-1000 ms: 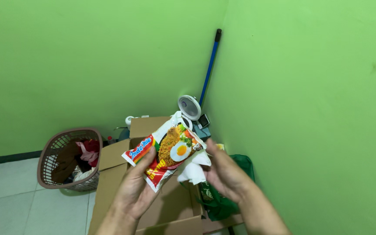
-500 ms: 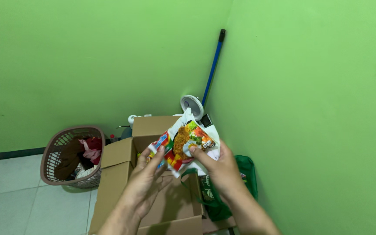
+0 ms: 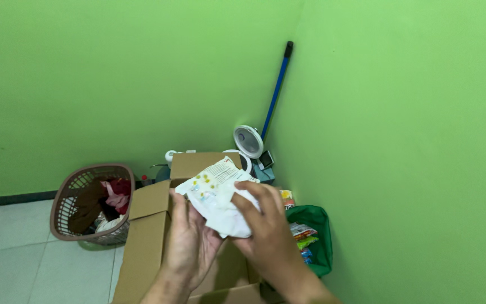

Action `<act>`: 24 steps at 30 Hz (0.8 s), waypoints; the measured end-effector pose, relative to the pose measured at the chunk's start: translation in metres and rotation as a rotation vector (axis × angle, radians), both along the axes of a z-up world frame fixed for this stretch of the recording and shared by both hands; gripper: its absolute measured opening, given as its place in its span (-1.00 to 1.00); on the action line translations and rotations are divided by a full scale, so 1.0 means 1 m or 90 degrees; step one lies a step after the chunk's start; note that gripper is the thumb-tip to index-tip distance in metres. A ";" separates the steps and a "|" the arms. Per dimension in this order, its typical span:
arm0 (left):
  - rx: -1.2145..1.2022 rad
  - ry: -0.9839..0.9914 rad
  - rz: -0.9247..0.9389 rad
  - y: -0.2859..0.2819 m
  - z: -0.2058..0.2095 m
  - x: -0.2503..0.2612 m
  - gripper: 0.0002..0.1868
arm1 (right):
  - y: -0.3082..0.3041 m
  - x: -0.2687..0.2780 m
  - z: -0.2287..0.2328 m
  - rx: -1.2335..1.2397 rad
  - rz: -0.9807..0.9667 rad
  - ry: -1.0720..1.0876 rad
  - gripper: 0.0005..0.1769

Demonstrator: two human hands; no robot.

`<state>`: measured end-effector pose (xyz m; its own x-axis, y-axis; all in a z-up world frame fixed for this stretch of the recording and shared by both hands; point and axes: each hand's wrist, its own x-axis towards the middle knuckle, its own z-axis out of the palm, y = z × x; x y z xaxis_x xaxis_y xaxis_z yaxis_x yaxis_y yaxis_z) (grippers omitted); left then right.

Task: The person wipes the surface of instant noodle packets with a white tissue. They handle the packets one by one, turning them over to clean different sides, and then place them into a cardboard box. The person repeats this process for several packets taken from a green bag.

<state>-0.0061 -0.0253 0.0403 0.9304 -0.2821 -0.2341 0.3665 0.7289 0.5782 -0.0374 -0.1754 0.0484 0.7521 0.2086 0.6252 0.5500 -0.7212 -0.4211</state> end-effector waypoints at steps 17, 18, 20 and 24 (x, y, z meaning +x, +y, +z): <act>-0.051 -0.001 -0.108 0.009 -0.001 0.011 -0.14 | 0.002 -0.003 0.000 -0.135 0.147 -0.023 -0.55; -0.065 -0.001 -0.117 0.009 -0.005 0.011 -0.15 | 0.005 0.000 0.003 -0.128 0.137 -0.028 -0.55; -0.042 0.013 -0.119 0.010 -0.013 0.012 -0.17 | 0.009 0.009 0.010 -0.113 0.116 -0.050 -0.53; -0.057 0.023 -0.128 0.010 -0.024 0.014 -0.19 | 0.014 0.021 0.019 -0.103 0.083 -0.053 -0.56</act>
<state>0.0076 -0.0154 0.0164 0.8446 -0.4828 -0.2315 0.5292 0.6866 0.4986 -0.0164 -0.1614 0.0676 0.6593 0.4033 0.6345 0.6710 -0.6963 -0.2547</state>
